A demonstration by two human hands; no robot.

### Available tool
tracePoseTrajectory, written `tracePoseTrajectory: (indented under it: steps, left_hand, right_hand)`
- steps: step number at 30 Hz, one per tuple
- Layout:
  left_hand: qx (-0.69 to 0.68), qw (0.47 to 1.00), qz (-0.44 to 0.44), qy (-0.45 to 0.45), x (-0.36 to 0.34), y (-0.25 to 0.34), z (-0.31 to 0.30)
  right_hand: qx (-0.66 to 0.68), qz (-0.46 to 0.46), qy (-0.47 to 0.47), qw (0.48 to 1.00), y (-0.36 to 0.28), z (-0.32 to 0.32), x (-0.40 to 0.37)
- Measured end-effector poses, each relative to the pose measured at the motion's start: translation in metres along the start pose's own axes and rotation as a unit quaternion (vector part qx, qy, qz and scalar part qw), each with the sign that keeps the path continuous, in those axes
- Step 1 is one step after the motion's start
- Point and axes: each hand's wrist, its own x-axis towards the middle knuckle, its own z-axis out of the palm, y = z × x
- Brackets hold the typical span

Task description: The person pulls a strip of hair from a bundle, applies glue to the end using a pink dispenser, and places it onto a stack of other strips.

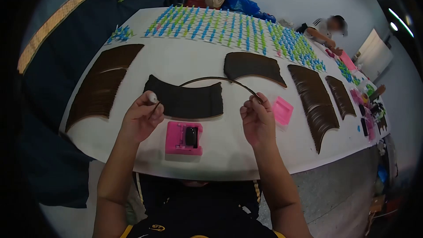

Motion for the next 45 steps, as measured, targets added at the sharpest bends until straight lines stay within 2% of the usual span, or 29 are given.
tracePoseTrajectory:
  steps: [5,9,11,14,21,23,24,25,27,28,29,31,35,37,38,40,41,43,44,45]
  left_hand:
    - [-0.082,0.995,0.011,-0.064,0.004,-0.002,-0.011]
    - [-0.074,0.996,0.012,-0.048,0.018,-0.011,-0.011]
    - [-0.123,0.991,0.002,-0.052,0.031,-0.011,-0.014]
    - [-0.178,0.983,0.041,0.01,0.053,0.006,-0.02]
    - [-0.245,0.959,0.133,0.052,0.148,0.026,-0.086]
    - [-0.314,0.894,0.164,0.274,0.183,0.026,-0.105]
    - [-0.314,0.877,0.166,0.323,0.199,0.026,-0.113]
    - [-0.313,0.877,0.171,0.322,0.215,0.024,-0.127]
    - [-0.215,0.899,0.121,0.362,0.243,0.019,-0.152]
    - [-0.176,0.889,0.094,0.412,0.258,0.02,-0.157]
    - [-0.176,0.889,0.096,0.411,0.268,0.021,-0.164]
    - [-0.084,0.917,0.011,0.39,0.287,0.024,-0.177]
    - [-0.049,0.921,-0.004,0.386,0.309,0.028,-0.191]
    - [-0.079,0.937,-0.061,0.335,0.319,0.032,-0.209]
    - [-0.079,0.936,-0.064,0.338,0.324,0.031,-0.217]
    - [0.019,0.933,-0.083,0.349,0.323,0.033,-0.211]
    - [0.019,0.932,-0.087,0.352,0.32,0.033,-0.206]
    - [0.235,0.895,-0.12,0.361,0.311,0.038,-0.191]
    - [0.236,0.894,-0.123,0.361,0.305,0.04,-0.185]
    - [0.352,0.867,-0.114,0.334,0.298,0.041,-0.183]
  right_hand:
    - [0.006,-0.022,-0.031,0.999,0.015,0.022,0.005]
    - [-0.001,-0.023,-0.036,0.999,0.035,0.036,0.021]
    - [0.0,-0.03,-0.041,0.999,0.039,0.042,0.037]
    - [-0.035,-0.068,-0.019,0.997,0.029,0.045,0.072]
    - [-0.124,-0.038,-0.053,0.99,0.039,0.04,0.165]
    - [-0.161,-0.014,-0.092,0.983,0.056,0.032,0.198]
    - [-0.158,-0.013,-0.096,0.983,0.065,0.032,0.209]
    - [-0.19,-0.002,-0.071,0.979,0.073,0.033,0.221]
    - [-0.222,0.009,-0.048,0.974,0.089,0.029,0.244]
    - [-0.245,0.02,-0.045,0.968,0.098,0.025,0.257]
    - [-0.268,0.031,-0.04,0.962,0.106,0.02,0.269]
    - [-0.289,0.042,-0.048,0.955,0.119,0.016,0.289]
    - [-0.342,0.073,-0.056,0.935,0.143,0.002,0.326]
    - [-0.356,0.079,-0.059,0.929,0.152,-0.004,0.342]
    - [-0.371,0.082,-0.062,0.923,0.155,-0.007,0.349]
    - [-0.373,0.084,-0.054,0.922,0.16,-0.012,0.359]
    - [-0.377,0.081,-0.049,0.922,0.162,-0.014,0.363]
    - [-0.399,0.084,-0.041,0.912,0.163,-0.02,0.371]
    - [-0.458,0.085,-0.02,0.885,0.164,-0.024,0.375]
    - [-0.514,0.086,0.001,0.853,0.164,-0.028,0.378]
